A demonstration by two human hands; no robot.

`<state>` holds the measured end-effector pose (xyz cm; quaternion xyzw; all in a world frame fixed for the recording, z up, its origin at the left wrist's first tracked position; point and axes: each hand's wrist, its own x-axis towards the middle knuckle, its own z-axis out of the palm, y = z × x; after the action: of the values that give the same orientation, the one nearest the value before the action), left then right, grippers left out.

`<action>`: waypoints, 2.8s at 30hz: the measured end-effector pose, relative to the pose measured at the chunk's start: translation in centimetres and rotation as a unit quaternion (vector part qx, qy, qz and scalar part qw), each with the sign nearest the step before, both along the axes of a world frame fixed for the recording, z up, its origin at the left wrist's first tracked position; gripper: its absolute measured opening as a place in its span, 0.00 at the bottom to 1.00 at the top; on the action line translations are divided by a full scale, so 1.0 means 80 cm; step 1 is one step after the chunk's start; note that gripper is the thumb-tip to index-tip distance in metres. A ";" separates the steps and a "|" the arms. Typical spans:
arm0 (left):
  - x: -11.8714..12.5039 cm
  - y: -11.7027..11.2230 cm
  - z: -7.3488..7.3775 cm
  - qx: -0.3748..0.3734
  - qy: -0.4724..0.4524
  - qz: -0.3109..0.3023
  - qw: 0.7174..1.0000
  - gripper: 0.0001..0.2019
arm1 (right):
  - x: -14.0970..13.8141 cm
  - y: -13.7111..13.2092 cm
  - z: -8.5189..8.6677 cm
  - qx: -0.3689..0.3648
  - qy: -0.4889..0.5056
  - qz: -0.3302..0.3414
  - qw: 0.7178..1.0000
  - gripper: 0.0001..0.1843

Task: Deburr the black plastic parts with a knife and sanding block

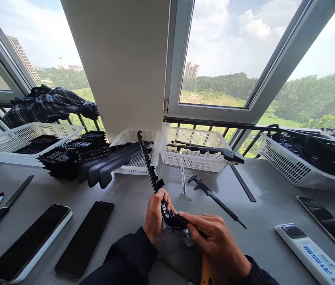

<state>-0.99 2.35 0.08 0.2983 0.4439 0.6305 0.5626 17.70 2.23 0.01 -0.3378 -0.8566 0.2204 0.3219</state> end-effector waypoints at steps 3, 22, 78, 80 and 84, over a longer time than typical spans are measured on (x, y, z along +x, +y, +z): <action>0.001 0.000 -0.002 -0.006 -0.036 -0.030 0.999 0.28 | 0.001 0.002 -0.001 0.012 0.001 -0.012 1.000 0.19; 0.004 -0.002 -0.004 -0.005 -0.050 -0.088 0.995 0.30 | -0.004 0.000 0.006 0.026 0.094 0.056 0.994 0.16; 0.001 -0.001 -0.005 -0.024 0.134 -0.081 0.987 0.31 | -0.015 -0.009 0.007 0.073 0.094 0.075 0.990 0.16; 0.001 -0.001 -0.006 -0.027 0.149 -0.077 0.985 0.30 | -0.014 -0.008 0.005 0.075 0.083 0.071 0.991 0.16; 0.001 -0.003 -0.003 -0.034 0.159 -0.076 0.984 0.30 | -0.013 -0.007 0.003 0.077 0.065 0.062 0.993 0.16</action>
<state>-0.89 2.11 -0.17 0.4085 0.5251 0.5147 0.5409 16.69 1.66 0.23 -0.2432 -0.8675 0.1950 0.3876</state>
